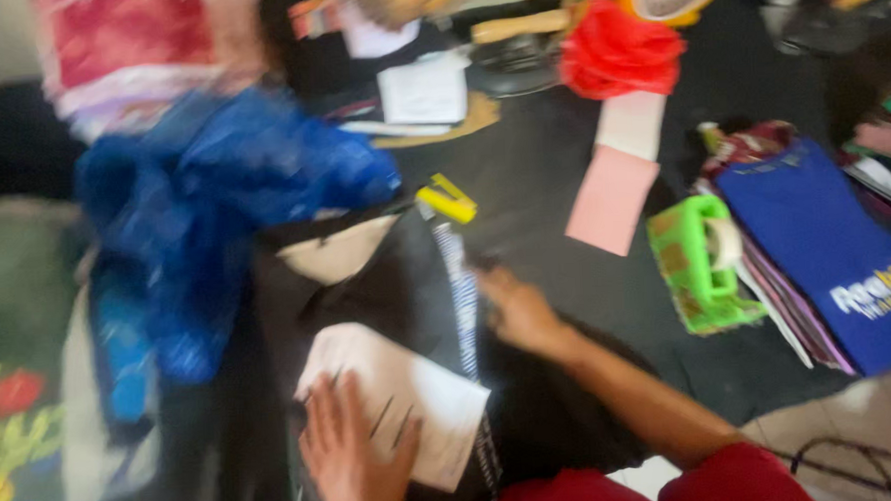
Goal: The person folds a black shirt on a table, places a printed document on top, and then inserts the folded shirt and document into a clear plastic bag. The person seals the bag and places it on the table.
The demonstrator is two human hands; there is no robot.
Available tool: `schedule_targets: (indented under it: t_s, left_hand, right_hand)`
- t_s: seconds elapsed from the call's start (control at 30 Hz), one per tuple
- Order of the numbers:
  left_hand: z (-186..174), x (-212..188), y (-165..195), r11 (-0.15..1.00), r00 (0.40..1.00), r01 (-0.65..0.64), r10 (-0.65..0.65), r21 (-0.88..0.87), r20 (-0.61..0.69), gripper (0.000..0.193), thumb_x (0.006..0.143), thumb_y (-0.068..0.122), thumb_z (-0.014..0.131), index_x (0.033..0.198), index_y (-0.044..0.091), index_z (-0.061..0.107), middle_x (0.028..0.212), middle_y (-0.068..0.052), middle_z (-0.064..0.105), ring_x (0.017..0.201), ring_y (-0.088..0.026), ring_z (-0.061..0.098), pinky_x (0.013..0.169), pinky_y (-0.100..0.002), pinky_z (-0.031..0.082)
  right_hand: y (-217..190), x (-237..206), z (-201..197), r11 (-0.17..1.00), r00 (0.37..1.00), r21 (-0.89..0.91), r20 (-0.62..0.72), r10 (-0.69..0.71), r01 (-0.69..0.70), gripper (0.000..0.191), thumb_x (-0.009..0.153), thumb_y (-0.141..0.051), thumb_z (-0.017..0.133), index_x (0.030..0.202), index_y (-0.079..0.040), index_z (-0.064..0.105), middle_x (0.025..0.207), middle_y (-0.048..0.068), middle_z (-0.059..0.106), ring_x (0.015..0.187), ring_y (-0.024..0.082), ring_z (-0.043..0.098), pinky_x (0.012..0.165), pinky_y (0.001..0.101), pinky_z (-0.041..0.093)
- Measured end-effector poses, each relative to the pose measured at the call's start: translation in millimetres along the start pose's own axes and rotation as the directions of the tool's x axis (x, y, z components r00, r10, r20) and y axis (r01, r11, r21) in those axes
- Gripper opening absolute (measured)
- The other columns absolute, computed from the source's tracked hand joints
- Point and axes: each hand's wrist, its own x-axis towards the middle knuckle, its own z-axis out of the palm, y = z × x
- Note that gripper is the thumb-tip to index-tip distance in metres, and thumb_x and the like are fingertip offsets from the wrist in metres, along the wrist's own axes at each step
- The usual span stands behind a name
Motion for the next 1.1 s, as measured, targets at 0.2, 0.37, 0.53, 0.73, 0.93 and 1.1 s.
schedule_targets:
  t_s: [0.2,0.37,0.53,0.73,0.93,1.1]
  left_hand:
    - [40.1,14.2,-43.8,0.93,0.913,-0.351,0.313,-0.113,-0.262,0.093,0.073,0.052,0.076,0.149,0.004,0.05,0.148,-0.03,0.053,0.138,-0.051,0.05,0.105,-0.067,0.044]
    - [68.1,22.1,-38.7,0.917,0.899,-0.398,0.389,-0.008,-0.2,0.088,0.071,0.05,0.075,0.147,0.008,0.057,0.151,-0.028,0.054,0.143,-0.057,0.047,0.109,-0.074,0.04]
    - [58.3,21.8,-5.8,0.941,0.929,-0.331,0.338,0.07,-0.15,0.092,0.063,0.05,0.078,0.145,0.013,0.058,0.155,-0.029,0.051,0.142,-0.059,0.045,0.102,-0.079,0.034]
    - [27.0,17.0,21.9,0.972,0.97,-0.225,0.23,0.075,-0.079,0.091,0.071,0.051,0.076,0.151,0.014,0.052,0.163,-0.024,0.041,0.152,-0.048,0.035,0.109,-0.077,0.027]
    - [-4.5,10.2,31.5,0.987,0.986,-0.158,0.159,0.028,-0.051,0.08,0.079,0.043,0.074,0.148,0.013,0.048,0.165,-0.025,0.031,0.152,-0.046,0.027,0.113,-0.074,0.02]
    - [-15.3,9.8,30.8,0.997,0.997,-0.073,0.073,-0.014,-0.021,0.08,0.079,0.04,0.076,0.148,0.013,0.048,0.161,-0.023,0.034,0.151,-0.043,0.027,0.116,-0.068,0.019]
  right_hand:
    - [38.4,-81.3,-49.0,0.92,0.971,0.31,0.089,0.224,-0.241,0.076,0.082,-0.015,0.072,0.151,-0.014,0.041,0.128,0.022,0.063,0.109,0.039,0.067,0.088,0.0455,0.055]
    - [96.4,-104.3,-69.7,0.875,0.929,0.423,-0.164,0.331,-0.237,0.065,0.093,-0.012,0.07,0.15,-0.01,0.04,0.135,0.024,0.06,0.127,0.037,0.06,0.103,0.0451,0.047]
    - [137.8,-98.4,-50.8,0.604,0.839,0.742,-0.105,0.533,-0.291,0.07,0.086,-0.026,0.078,0.144,-0.008,0.044,0.123,0.016,0.063,0.111,0.025,0.066,0.092,0.0374,0.056]
    - [194.0,-14.5,-62.2,0.644,0.656,0.482,-0.172,0.735,-0.594,0.077,0.086,-0.038,0.086,0.139,-0.003,0.044,0.097,0.018,0.072,0.092,0.032,0.073,0.081,0.0391,0.056]
    - [158.0,42.0,-51.6,0.971,0.779,0.138,-0.579,0.24,-0.196,0.063,0.09,-0.019,0.081,0.144,-0.006,0.051,0.144,0.023,0.059,0.133,0.04,0.058,0.112,0.0405,0.048]
    - [89.9,106.7,6.8,0.955,0.937,0.224,-0.248,0.248,-0.193,0.062,0.086,-0.019,0.079,0.142,-0.008,0.055,0.14,0.019,0.059,0.126,0.04,0.058,0.105,0.0433,0.048]
